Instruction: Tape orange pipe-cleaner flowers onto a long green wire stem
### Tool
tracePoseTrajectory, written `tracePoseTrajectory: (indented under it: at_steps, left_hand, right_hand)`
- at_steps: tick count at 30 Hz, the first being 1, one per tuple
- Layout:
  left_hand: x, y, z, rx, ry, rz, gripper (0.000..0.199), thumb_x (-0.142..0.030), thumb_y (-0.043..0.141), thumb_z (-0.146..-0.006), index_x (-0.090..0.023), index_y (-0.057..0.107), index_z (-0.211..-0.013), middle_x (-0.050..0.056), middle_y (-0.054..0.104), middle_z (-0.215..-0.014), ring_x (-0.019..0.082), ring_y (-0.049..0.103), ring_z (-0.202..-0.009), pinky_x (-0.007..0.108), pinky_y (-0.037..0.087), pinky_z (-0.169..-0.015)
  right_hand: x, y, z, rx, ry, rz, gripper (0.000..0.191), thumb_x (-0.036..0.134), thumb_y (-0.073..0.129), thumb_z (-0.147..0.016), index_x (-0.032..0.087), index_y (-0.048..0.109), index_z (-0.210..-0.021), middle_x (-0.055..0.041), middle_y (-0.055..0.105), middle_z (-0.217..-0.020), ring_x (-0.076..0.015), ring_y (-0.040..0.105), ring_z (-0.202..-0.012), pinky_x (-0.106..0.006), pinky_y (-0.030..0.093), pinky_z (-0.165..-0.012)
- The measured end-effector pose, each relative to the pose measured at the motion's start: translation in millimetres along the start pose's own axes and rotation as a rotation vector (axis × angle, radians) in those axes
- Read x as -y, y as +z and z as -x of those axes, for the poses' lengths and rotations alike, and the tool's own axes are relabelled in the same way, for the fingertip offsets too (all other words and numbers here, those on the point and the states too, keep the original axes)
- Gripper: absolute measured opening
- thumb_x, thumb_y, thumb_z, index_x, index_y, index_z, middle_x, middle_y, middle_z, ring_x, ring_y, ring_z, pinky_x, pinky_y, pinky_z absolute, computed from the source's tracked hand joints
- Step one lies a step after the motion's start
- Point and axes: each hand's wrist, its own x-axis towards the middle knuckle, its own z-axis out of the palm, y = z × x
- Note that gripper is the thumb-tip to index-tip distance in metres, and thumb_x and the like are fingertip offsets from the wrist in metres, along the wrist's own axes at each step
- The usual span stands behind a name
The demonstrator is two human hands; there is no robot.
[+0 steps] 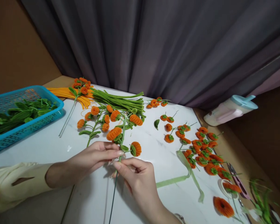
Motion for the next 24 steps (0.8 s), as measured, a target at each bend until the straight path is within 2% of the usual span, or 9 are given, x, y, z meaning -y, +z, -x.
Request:
tracePoseTrajectory:
  at_steps: [5,10,12,16,20,24]
  left_hand:
    - [4.0,0.5,-3.6,0.047,0.061,0.052,0.02,-0.031,0.073,-0.071,-0.015,0.061,-0.067,-0.002,0.055,-0.063,0.01,0.051,-0.061,0.022,0.041,-0.059]
    - [5.5,1.5,-3.5,0.1,0.225,-0.018,0.023,-0.033,0.073,-0.071,-0.015,0.062,-0.08,0.002,0.057,-0.071,0.014,0.054,-0.067,0.025,0.045,-0.061]
    - [7.1,2.0,-4.5,0.168,0.227,-0.013,0.025,-0.036,0.071,-0.072,-0.015,0.063,-0.084,0.002,0.058,-0.071,0.014,0.054,-0.067,0.026,0.046,-0.06]
    - [14.6,1.2,-9.4,0.243,0.144,0.108,0.027,-0.039,0.07,-0.072,-0.015,0.059,-0.07,-0.001,0.05,-0.063,0.01,0.048,-0.059,0.022,0.044,-0.053]
    - [22.6,-1.7,-14.6,0.271,0.15,0.147,0.028,-0.039,0.071,-0.071,-0.015,0.059,-0.071,0.0,0.051,-0.066,0.011,0.05,-0.059,0.023,0.044,-0.052]
    - [22.4,-4.6,-12.6,0.205,0.139,0.169,0.022,-0.036,0.068,-0.076,-0.016,0.062,-0.072,0.002,0.053,-0.068,0.012,0.05,-0.059,0.024,0.043,-0.051]
  right_hand:
    - [-0.4,-1.5,-3.2,0.052,0.01,-0.06,0.027,0.038,0.074,-0.069,0.012,0.071,-0.064,0.0062,0.041,-0.033,-0.0011,0.023,-0.03,-0.019,0.011,-0.034]
    - [-2.1,-4.1,-9.4,0.148,0.041,-0.135,0.022,0.032,0.076,-0.068,0.011,0.071,-0.063,-0.0016,0.059,-0.042,0.0004,0.022,-0.027,-0.02,0.008,-0.033]
    - [-4.1,-5.2,-11.6,0.183,0.054,-0.174,0.02,0.029,0.076,-0.067,0.011,0.07,-0.06,-0.0029,0.06,-0.042,0.0009,0.021,-0.027,-0.019,0.007,-0.033]
    - [-9.4,-8.1,-15.5,0.239,0.071,-0.244,0.019,0.028,0.076,-0.065,0.012,0.069,-0.058,-0.0031,0.061,-0.041,0.0021,0.02,-0.025,-0.017,0.01,-0.033]
    - [-12.2,-9.3,-17.6,0.24,0.072,-0.278,0.019,0.027,0.077,-0.064,0.012,0.068,-0.056,0.0041,0.05,-0.032,0.0015,0.019,-0.025,-0.017,0.019,-0.035]
    - [-8.6,-6.7,-13.6,0.211,0.068,-0.321,0.017,0.025,0.076,-0.066,0.014,0.069,-0.056,0.0108,0.035,-0.027,0.0007,0.02,-0.025,-0.018,0.03,-0.04]
